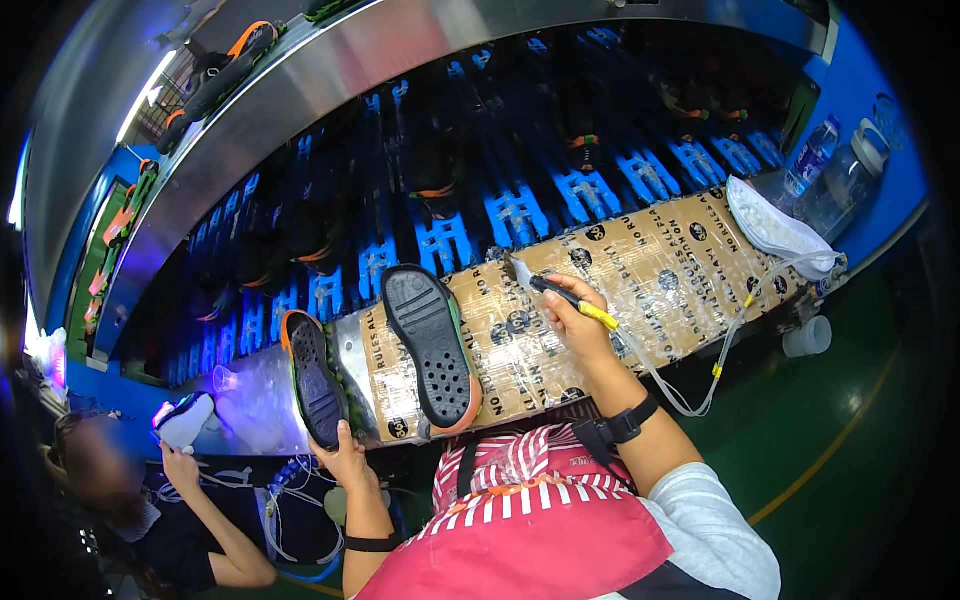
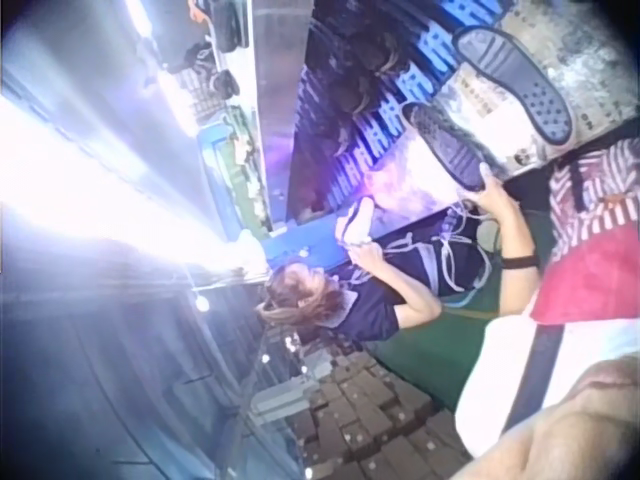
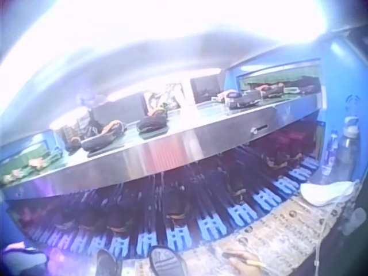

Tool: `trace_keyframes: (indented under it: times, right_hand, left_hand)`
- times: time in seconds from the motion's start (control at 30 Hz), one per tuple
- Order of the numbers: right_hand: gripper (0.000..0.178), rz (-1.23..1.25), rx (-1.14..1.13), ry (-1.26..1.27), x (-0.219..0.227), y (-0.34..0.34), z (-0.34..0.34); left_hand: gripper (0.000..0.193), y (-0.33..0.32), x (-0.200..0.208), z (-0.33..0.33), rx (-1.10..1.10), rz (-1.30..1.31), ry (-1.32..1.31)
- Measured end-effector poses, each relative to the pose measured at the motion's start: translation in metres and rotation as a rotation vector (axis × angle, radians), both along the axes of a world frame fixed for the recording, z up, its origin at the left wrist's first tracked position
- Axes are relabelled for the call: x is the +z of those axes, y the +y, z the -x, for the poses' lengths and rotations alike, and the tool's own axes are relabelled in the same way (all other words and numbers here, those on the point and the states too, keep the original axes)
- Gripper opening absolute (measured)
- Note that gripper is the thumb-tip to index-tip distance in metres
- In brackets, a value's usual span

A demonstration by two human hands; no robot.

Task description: Apply adhesive or primer to the perimeter of shoe soles using a brush and a pressurized applicator tool.

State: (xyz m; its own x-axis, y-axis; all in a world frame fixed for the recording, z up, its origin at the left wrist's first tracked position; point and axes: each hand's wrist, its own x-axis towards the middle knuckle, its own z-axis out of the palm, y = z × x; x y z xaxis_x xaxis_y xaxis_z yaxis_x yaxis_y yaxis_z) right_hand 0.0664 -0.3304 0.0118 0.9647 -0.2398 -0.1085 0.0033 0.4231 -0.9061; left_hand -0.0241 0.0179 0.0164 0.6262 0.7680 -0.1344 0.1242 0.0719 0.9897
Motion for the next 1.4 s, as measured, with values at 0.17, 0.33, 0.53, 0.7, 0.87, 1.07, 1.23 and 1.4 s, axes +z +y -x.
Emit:
trace_keyframes:
  times: [0.17,0.33,0.53,0.7,0.87,1.07,1.23,1.4]
  right_hand:
    - [0.026,0.004,-0.017,0.004,0.004,0.002,-0.002]
    - [0.025,0.033,-0.011,0.019,0.001,-0.001,-0.002]
    - [0.027,-0.002,-0.013,0.034,0.005,-0.001,0.001]
    - [0.026,-0.061,0.032,0.014,0.008,0.001,-0.001]
    - [0.027,-0.091,0.025,0.005,0.004,0.002,-0.002]
    - [0.025,-0.024,0.018,0.016,0.004,-0.002,-0.001]
    - [0.024,0.006,0.065,-0.008,0.012,0.004,-0.001]
    - [0.025,-0.008,0.049,-0.012,0.006,-0.001,-0.001]
  left_hand:
    - [0.062,0.006,0.009,-0.013,0.090,-0.151,-0.157]
    - [0.038,0.046,0.024,-0.033,0.165,-0.454,-0.384]
    - [0.029,0.037,0.099,-0.040,0.195,-0.533,-0.411]
    - [0.044,0.042,0.170,-0.028,0.067,-0.578,-0.735]
    - [0.040,0.015,0.268,-0.051,0.264,-0.101,-1.095]
    - [0.035,0.080,0.330,-0.155,0.295,-0.447,-1.112]
    - [0.068,0.191,0.307,-0.293,-0.060,-0.505,-0.786]
    - [0.054,0.118,0.293,-0.282,-0.038,-0.554,-0.622]
